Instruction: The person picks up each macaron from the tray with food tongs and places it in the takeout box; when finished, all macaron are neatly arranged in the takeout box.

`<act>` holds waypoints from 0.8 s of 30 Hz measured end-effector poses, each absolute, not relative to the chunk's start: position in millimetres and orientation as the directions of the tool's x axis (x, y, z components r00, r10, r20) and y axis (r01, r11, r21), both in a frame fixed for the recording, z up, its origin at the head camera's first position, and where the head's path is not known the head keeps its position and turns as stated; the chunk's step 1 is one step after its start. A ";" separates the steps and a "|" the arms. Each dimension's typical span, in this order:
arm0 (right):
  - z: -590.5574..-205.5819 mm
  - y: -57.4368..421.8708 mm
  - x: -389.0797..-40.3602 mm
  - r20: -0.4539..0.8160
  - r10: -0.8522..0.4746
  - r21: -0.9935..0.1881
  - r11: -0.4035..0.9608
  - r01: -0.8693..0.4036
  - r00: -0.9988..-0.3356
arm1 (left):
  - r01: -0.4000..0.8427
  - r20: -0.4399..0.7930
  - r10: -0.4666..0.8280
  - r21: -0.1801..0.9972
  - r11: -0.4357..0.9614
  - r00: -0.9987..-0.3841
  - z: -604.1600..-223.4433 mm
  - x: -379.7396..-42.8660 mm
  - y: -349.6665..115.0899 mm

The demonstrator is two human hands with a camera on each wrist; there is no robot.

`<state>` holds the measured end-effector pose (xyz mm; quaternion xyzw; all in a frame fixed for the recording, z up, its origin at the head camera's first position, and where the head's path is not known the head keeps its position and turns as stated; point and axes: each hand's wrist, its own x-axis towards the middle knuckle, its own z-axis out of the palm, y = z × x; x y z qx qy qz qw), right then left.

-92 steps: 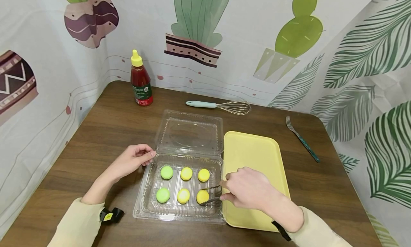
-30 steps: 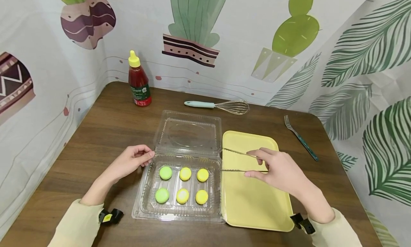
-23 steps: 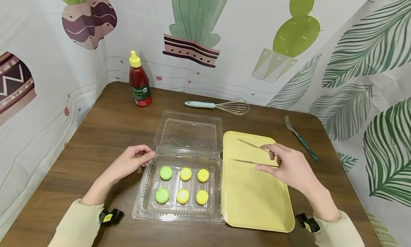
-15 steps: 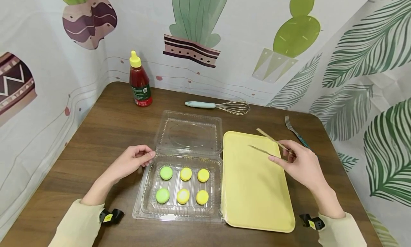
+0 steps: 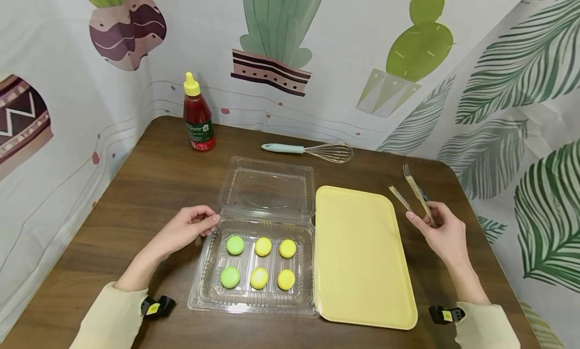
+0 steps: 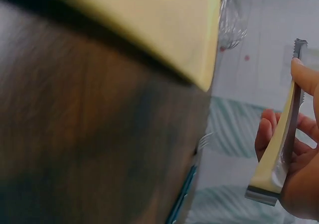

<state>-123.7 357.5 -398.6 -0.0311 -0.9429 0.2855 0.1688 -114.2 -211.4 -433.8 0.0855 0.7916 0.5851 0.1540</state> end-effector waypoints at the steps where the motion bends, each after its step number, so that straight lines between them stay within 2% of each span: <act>1: -399.6 360.4 -122.8 0.286 0.167 -0.546 0.838 -0.017 -0.944 | -0.044 -0.143 0.316 0.952 0.302 -0.938 -433.6 -114.2 -211.1; 7: -406.6 377.5 -118.4 0.162 0.196 -0.492 0.865 0.092 -0.967 | -0.037 -0.140 0.314 0.950 0.310 -0.939 -432.8 -114.3 -210.6; 12: -414.6 389.1 -114.6 0.111 0.229 -0.423 0.891 0.162 -0.967 | -0.038 -0.140 0.314 0.950 0.311 -0.939 -432.8 -114.0 -210.8; 24: -425.8 406.7 -108.0 -0.023 0.227 -0.305 0.926 0.223 -0.974 | -0.038 -0.143 0.315 0.947 0.318 -0.938 -434.0 -114.2 -211.3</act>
